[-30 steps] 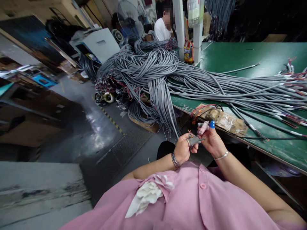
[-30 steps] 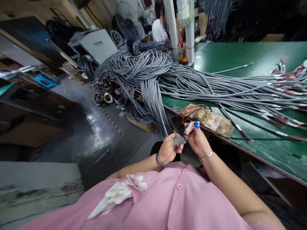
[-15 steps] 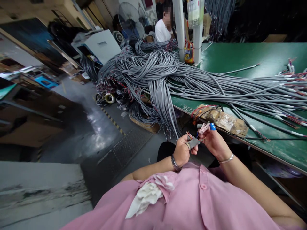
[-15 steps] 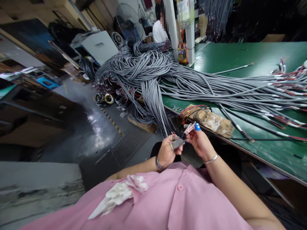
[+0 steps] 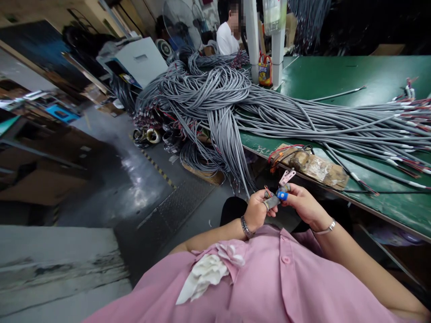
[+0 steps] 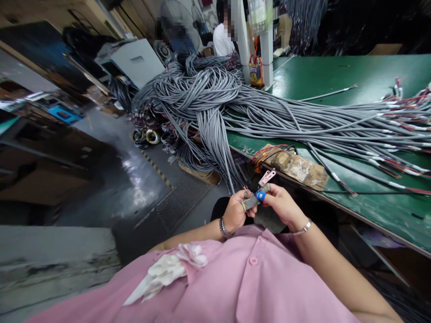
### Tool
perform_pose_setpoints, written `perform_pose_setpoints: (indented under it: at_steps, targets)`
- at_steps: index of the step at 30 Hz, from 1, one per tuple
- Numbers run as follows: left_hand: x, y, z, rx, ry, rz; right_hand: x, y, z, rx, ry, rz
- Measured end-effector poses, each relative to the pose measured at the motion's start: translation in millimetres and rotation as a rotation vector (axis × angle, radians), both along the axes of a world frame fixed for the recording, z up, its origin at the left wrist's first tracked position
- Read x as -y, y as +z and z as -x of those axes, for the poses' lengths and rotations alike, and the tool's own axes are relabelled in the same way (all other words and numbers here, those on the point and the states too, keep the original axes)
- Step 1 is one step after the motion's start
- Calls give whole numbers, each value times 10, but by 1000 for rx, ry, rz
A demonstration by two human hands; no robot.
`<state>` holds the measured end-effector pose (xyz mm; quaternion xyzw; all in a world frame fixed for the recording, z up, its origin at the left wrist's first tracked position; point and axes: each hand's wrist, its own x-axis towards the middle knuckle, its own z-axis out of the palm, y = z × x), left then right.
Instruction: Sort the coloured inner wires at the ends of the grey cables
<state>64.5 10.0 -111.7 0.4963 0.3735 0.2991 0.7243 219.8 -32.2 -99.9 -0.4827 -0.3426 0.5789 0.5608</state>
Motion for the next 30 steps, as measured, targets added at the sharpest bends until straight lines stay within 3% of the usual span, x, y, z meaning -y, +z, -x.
perform_pose_setpoints:
  at_steps: [5,10,14,16,19,23,27,30]
  targets:
    - [-5,2,-23,53,31,45,39,-93,67,-48,-91,8]
    - [27,56,-51,63,7,65,19,-165,172,-349,-163,73]
    - [54,70,-2,18,-63,66,-49,-181,-7,-613,-374,186]
    - [46,57,28,8,-65,57,-38,-184,-128,-648,-364,191]
    - [17,31,45,24,-4,51,46,-175,-188,-575,-184,203]
    - [7,15,21,15,-1,45,148,-117,-67,-314,1,176]
    - [26,13,12,-4,-33,33,151,-56,43,-38,-14,82]
    - [31,-1,24,-3,-33,43,138,-58,80,21,-61,58]
